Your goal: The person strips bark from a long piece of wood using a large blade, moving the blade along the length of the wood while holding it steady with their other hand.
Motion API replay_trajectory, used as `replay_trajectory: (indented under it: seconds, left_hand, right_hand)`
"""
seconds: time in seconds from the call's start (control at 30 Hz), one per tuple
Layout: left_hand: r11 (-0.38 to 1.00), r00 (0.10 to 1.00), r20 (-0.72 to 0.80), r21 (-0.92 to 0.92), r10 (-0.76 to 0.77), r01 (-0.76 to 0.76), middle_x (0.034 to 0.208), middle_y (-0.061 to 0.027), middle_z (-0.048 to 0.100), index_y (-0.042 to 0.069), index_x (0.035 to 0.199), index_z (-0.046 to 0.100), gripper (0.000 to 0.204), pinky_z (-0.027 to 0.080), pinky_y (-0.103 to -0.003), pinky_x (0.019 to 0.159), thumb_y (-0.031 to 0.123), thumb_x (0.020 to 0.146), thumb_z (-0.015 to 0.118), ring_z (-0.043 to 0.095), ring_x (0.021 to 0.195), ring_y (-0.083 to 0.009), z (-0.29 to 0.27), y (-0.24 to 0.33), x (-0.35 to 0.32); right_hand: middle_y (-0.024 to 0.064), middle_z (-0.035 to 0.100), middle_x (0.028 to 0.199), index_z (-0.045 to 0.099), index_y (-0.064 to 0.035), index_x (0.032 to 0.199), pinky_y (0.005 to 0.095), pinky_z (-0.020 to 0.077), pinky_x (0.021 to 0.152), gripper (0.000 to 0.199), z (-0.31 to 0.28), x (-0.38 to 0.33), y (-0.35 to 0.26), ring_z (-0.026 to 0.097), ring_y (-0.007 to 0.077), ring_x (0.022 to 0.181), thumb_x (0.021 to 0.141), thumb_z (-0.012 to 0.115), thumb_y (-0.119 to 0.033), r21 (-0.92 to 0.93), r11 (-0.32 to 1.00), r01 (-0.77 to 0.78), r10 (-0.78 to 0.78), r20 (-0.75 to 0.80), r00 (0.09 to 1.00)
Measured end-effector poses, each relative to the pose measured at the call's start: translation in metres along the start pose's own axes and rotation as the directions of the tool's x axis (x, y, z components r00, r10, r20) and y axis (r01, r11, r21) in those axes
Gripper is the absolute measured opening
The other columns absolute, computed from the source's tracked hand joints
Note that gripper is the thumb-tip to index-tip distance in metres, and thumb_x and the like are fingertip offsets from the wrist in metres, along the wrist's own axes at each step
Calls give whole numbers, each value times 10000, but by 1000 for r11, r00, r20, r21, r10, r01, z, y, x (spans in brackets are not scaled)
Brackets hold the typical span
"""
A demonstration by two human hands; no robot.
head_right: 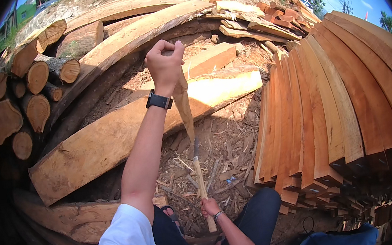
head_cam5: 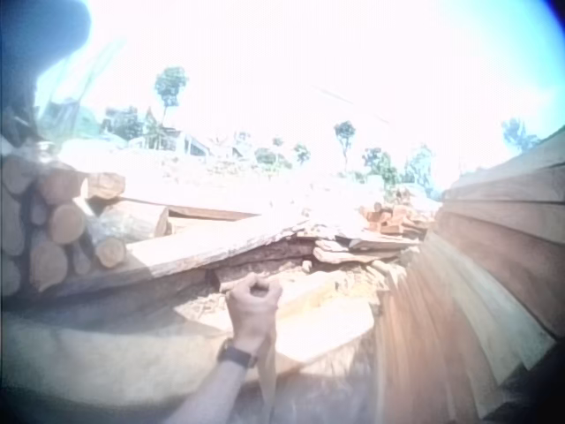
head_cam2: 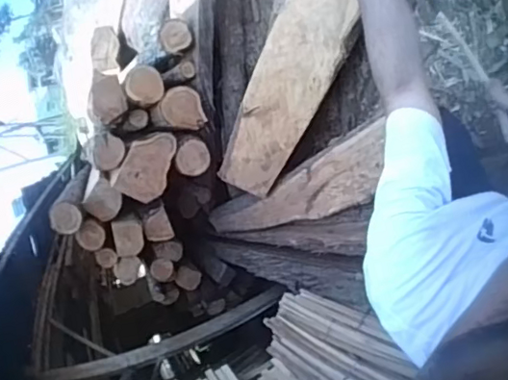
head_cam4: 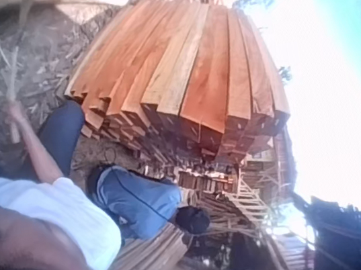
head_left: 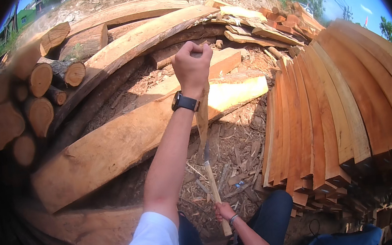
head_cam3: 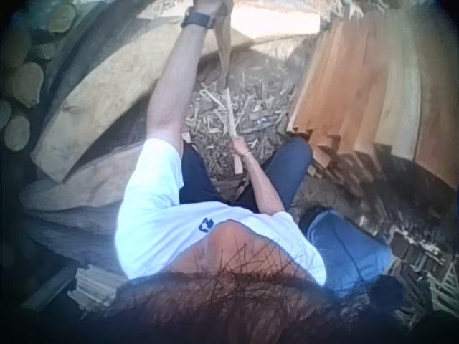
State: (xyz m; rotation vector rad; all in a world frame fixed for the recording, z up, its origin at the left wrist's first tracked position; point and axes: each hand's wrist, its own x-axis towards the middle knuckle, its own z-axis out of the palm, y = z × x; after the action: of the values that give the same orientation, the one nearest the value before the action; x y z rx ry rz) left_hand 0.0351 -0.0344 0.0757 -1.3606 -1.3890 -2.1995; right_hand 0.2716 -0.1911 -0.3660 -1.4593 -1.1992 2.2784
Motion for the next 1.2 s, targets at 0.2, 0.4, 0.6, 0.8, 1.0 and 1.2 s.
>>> replay_trajectory:
  seconds: [0.2, 0.4, 0.6, 0.8, 1.0, 1.2]
  left_hand:
    - [1000, 1000, -14, 30, -10, 10, 583, -42, 627, 4, 668, 579, 277, 484, -245, 486, 184, 844, 694, 656, 517, -135, -5, 1, 5]
    - [998, 999, -31, 52, 31, -29, 587, -44, 626, 1, 681, 586, 276, 483, -247, 483, 190, 847, 698, 653, 513, -136, -10, -11, 8]
    - [1000, 1000, -16, -12, 2, -2, 595, -40, 620, 0, 683, 581, 279, 483, -249, 484, 190, 852, 696, 650, 515, -132, -6, -7, 5]
    - [997, 999, 3, -52, -52, 52, 559, -62, 614, 23, 665, 587, 282, 475, -291, 548, 227, 829, 692, 635, 508, -166, -6, 1, 3]
    - [999, 1000, -6, -33, -22, 21, 588, -43, 615, -2, 682, 572, 281, 476, -252, 479, 182, 854, 696, 635, 506, -119, -12, 1, 4]
    - [999, 1000, -5, -40, -10, 10, 584, -43, 616, -2, 680, 580, 281, 475, -250, 470, 184, 856, 696, 638, 505, -122, -11, 1, 4]
  right_hand:
    - [0, 368, 549, 465, -77, 918, 259, 289, 349, 332, -8, -7, -13, 320, 105, 375, 1010, 418, -392, 429, 894, -132, 28, 242, 970]
    - [42, 457, 519, 504, -36, 859, 305, 388, 331, 351, 10, -11, -7, 461, 125, 368, 1020, 410, -333, -171, 933, 315, -349, -233, 908]
    - [261, 639, 696, 623, 76, 818, 519, 521, 665, 447, 0, 19, 19, 658, 421, 699, 976, 445, -302, -846, 493, 203, -670, -220, 709]
    - [342, 617, 805, 624, 91, 816, 547, 489, 786, 456, 7, 6, 22, 614, 493, 837, 950, 471, -317, -782, 618, 81, -498, -309, 810]
    - [330, 621, 819, 615, 72, 820, 557, 486, 771, 434, 12, 0, 4, 609, 502, 823, 952, 470, -314, -774, 614, 157, -594, -322, 737]
    - [329, 621, 819, 624, 74, 860, 552, 486, 781, 429, 10, 1, 20, 607, 502, 839, 951, 473, -317, -799, 585, 135, -538, -258, 803]
